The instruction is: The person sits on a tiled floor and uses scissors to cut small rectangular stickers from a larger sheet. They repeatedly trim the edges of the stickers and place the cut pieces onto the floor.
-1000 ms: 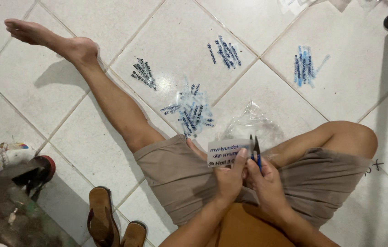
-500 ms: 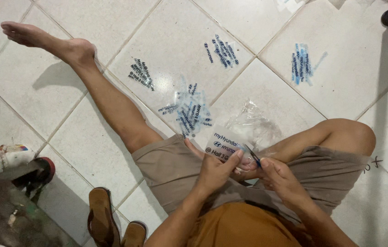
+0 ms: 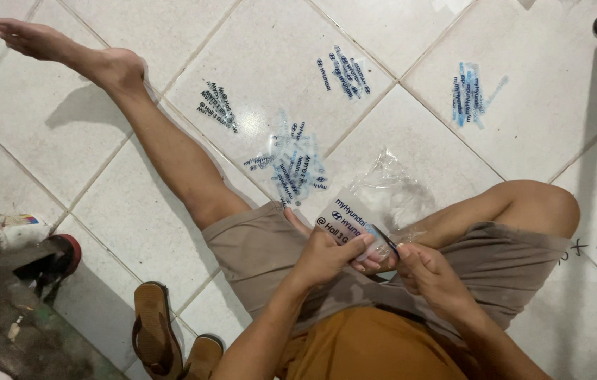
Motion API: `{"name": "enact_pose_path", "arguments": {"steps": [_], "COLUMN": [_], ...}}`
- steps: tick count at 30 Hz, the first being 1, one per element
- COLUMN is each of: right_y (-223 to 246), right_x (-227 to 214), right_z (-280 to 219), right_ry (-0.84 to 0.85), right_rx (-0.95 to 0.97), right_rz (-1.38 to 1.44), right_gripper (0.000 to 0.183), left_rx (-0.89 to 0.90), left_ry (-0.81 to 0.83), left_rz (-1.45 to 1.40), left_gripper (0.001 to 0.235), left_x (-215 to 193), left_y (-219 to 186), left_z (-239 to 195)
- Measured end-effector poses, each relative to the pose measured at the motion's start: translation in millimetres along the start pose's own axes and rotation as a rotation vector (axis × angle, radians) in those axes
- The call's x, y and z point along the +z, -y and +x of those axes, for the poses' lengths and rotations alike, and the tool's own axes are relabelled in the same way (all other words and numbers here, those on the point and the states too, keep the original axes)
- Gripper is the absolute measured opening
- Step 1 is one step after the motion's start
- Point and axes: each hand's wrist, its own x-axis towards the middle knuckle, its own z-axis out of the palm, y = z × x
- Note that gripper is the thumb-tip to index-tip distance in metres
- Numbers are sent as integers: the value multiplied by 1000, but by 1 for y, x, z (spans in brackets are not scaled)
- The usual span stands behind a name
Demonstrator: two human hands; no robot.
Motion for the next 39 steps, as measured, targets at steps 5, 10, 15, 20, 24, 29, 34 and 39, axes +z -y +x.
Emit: {"name": "enact_pose_path", "arguments": {"steps": [5,10,15,20,24,29,34,39], "right_y": [-6,-18,-16,-25,2,-6,-11,48], "right_x": [4,4,7,12,27,25,27,78], "right_z": [-1,0,-2,0,-5,1,11,8], "right_ry": [-20,-47,-60,-74,-93,-84,-65,-302], "right_rx": [41,48,50,54,91,87,37,87], "right_rz": [60,104,54,86,74,118,93,29], "right_gripper": [45,44,45,39,41,39,43,40], "left_rx": [-56,-33,-79,-126,-106,-139,-151,-97], "left_ry": [90,135,213,211,288,319,350,407], "left_rz": [-15,-139,-83,-153,-198,-195,-199,-320], "left_gripper": [32,26,33,26,21,21,22,11], "left_x": [-2,-3,-7,-4,-6,-11,-12,-11], "left_y": [3,24,33,41,51,54,57,74], "left_z": [1,8,11,10,13,16,18,21]}}
